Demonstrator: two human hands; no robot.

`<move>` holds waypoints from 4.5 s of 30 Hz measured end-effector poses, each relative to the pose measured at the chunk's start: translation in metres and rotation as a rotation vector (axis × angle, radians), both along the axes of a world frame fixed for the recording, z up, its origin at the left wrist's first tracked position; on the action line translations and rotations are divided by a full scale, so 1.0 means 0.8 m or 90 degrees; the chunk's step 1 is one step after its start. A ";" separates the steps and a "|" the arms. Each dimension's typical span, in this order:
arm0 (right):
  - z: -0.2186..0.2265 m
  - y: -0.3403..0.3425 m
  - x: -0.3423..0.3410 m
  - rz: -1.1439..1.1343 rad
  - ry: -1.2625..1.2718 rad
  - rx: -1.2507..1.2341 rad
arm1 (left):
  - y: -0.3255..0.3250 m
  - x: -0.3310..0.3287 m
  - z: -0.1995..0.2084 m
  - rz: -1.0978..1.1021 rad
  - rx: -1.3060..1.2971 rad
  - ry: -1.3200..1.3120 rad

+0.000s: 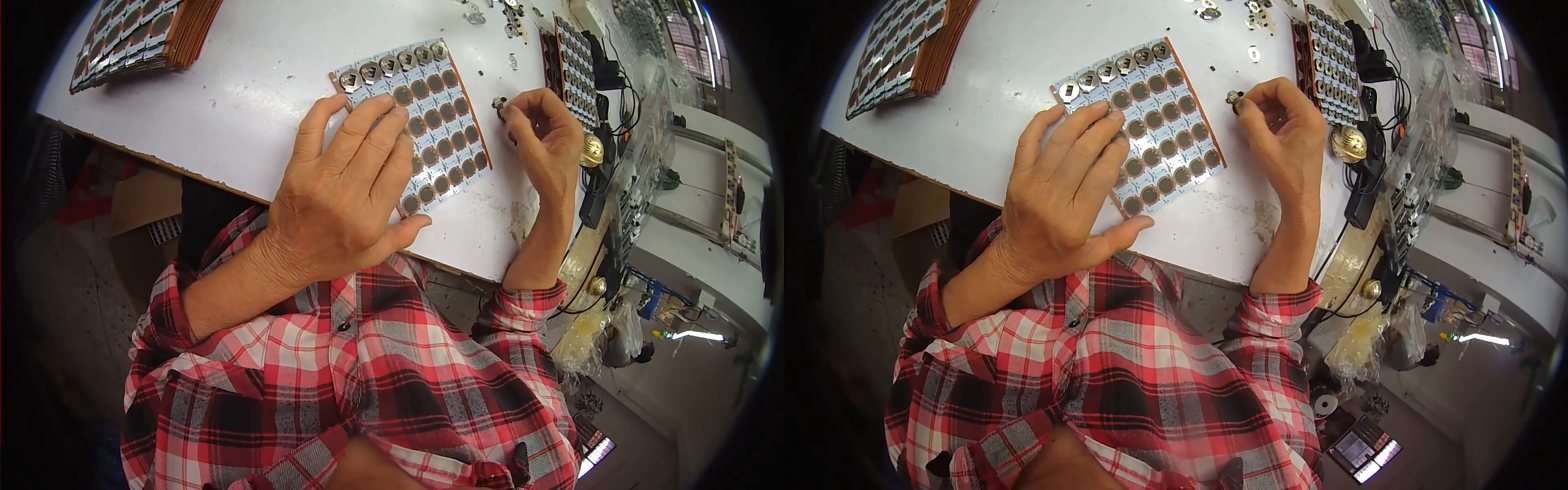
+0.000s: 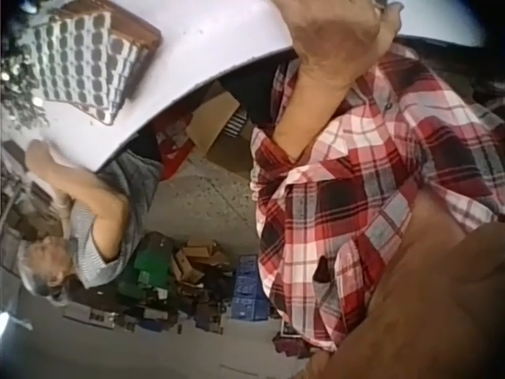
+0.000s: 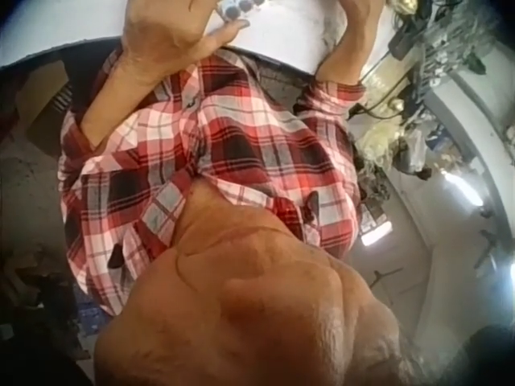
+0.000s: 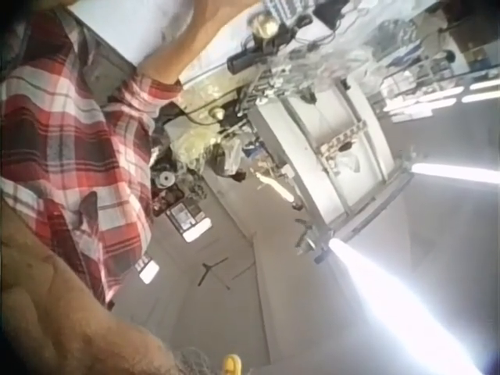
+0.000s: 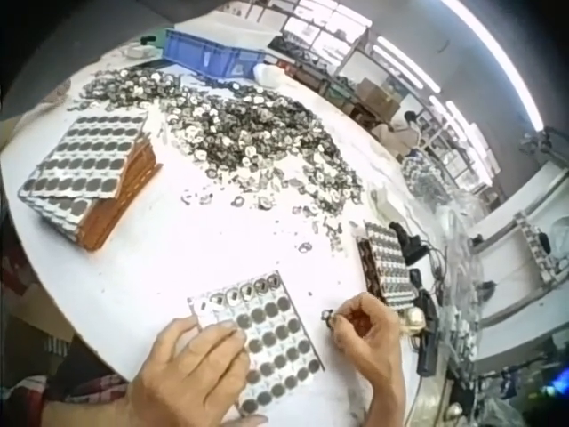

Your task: Manually placing small metal washers or components into a perforated assembly tray at a workbench.

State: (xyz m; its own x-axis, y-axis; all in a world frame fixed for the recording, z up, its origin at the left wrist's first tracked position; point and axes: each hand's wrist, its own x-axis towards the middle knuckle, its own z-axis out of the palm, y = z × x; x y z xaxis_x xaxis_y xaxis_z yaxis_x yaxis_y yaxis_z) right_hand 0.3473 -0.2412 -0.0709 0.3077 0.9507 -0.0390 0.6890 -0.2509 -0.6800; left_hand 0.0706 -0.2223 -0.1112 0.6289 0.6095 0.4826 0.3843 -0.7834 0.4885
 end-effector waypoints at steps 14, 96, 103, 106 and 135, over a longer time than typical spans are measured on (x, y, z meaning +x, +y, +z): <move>-0.002 0.005 0.003 -0.087 0.124 0.157 | 0.000 0.001 -0.002 0.001 -0.001 -0.011; -0.015 0.022 -0.135 0.195 0.094 0.108 | -0.016 0.006 -0.023 0.058 0.088 -0.123; -0.021 0.027 -0.139 0.168 0.095 0.165 | -0.011 0.007 -0.016 -0.004 0.076 -0.086; -0.022 0.030 -0.134 0.220 0.069 0.179 | -0.012 0.009 -0.017 0.003 0.087 -0.074; 0.029 0.013 0.004 0.017 0.078 -0.074 | -0.001 -0.003 -0.007 -0.030 -0.003 -0.098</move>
State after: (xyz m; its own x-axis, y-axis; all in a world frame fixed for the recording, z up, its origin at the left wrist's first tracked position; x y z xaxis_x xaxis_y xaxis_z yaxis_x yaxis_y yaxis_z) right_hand 0.3502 -0.2310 -0.0481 0.2685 0.9453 -0.1855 0.6097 -0.3158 -0.7270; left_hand 0.0684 -0.2233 -0.1165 0.5757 0.5833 0.5730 0.2672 -0.7965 0.5424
